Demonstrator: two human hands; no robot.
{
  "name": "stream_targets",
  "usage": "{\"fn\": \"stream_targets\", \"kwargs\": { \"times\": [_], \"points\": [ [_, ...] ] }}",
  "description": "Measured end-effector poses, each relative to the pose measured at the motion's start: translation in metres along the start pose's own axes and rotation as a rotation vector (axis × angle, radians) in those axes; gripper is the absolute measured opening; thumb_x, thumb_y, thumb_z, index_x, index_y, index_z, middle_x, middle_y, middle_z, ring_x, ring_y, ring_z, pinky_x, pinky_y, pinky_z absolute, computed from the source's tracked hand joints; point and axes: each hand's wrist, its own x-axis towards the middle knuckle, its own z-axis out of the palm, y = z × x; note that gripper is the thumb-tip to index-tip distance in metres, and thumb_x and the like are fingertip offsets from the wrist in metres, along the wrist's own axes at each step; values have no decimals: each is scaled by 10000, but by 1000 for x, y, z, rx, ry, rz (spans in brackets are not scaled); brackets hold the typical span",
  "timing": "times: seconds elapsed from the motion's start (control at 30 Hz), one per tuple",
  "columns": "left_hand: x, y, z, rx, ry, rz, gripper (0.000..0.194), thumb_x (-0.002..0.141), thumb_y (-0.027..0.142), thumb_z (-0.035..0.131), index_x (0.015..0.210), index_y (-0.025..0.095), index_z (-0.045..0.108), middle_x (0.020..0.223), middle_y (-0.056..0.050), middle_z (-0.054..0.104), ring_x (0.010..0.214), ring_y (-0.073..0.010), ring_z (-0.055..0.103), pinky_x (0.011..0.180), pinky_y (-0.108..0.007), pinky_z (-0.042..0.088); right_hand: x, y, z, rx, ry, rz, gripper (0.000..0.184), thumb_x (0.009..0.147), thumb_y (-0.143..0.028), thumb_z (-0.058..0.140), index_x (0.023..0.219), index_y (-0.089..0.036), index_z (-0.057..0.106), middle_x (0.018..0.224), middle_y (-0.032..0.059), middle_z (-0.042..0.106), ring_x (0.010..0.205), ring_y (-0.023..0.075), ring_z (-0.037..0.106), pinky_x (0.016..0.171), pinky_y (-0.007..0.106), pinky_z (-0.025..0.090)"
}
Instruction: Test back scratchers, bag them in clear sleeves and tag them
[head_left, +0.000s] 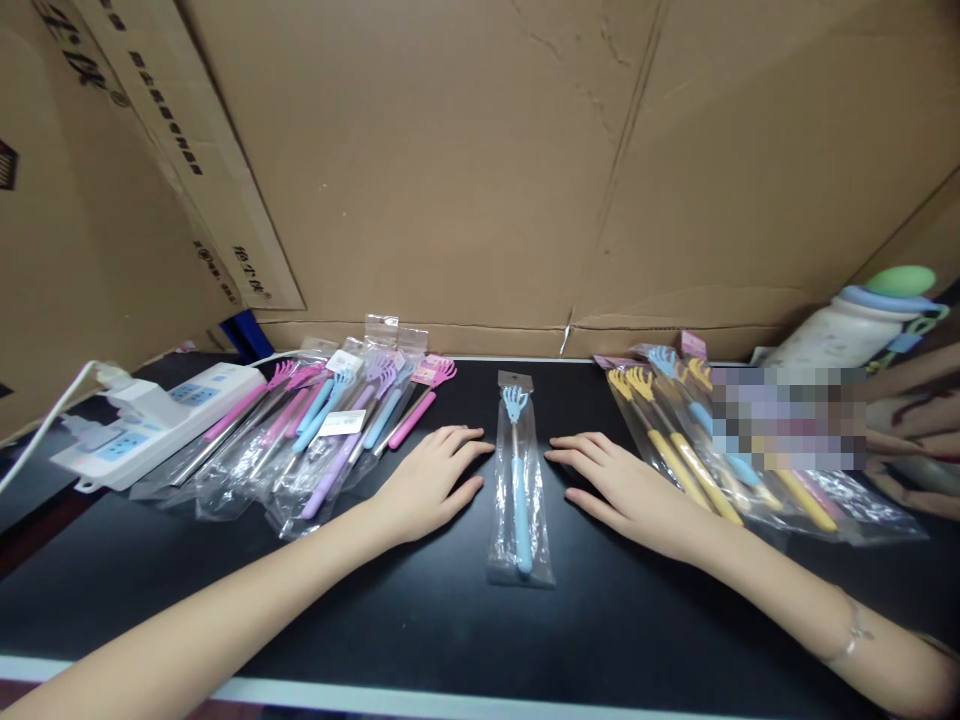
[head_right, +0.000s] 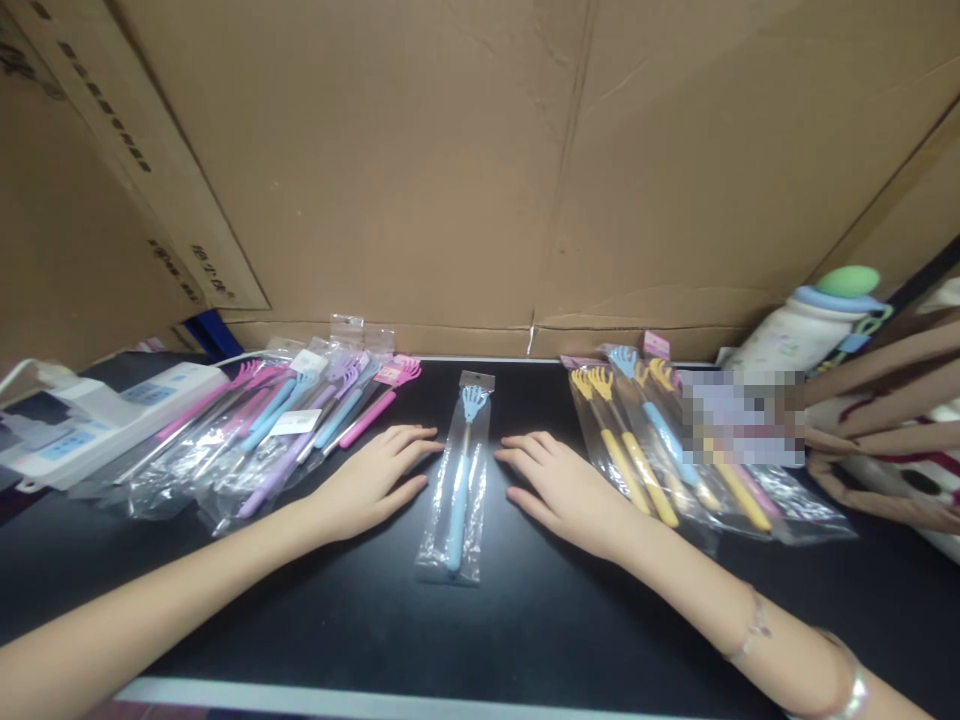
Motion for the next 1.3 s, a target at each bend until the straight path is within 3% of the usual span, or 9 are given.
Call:
{"fn": "stream_targets", "kwargs": {
  "times": [0.7, 1.13, 1.3],
  "points": [
    [0, -1, -1, 17, -6, 14, 339, 926, 288, 448, 1252, 203, 489, 1331, -79, 484, 1246, -225, 411, 1060, -419, 364, -8, 1, 5, 33, -32, 30, 400, 951, -352, 373, 1310, -199, 462, 1365, 96, 466, 1269, 228, 390, 1051, 455, 370],
    [0, 1, -2, 36, -5, 16, 342, 927, 297, 447, 1254, 205, 490, 1331, -77, 484, 1247, -222, 413, 1064, -403, 360, -9, 1, 7, -7, -16, 17, 389, 946, -331, 385, 1304, -202, 465, 1358, 95, 478, 1264, 224, 407, 1042, 444, 384],
    [0, 1, -3, 61, 3, 19, 338, 927, 300, 444, 1249, 210, 490, 1327, -73, 492, 1239, -221, 427, 1053, -406, 370, -8, -10, -7, -114, 18, -31, 319, 920, -264, 434, 1214, -195, 536, 1244, 101, 567, 1156, 236, 506, 964, 422, 440]
  ]
}}
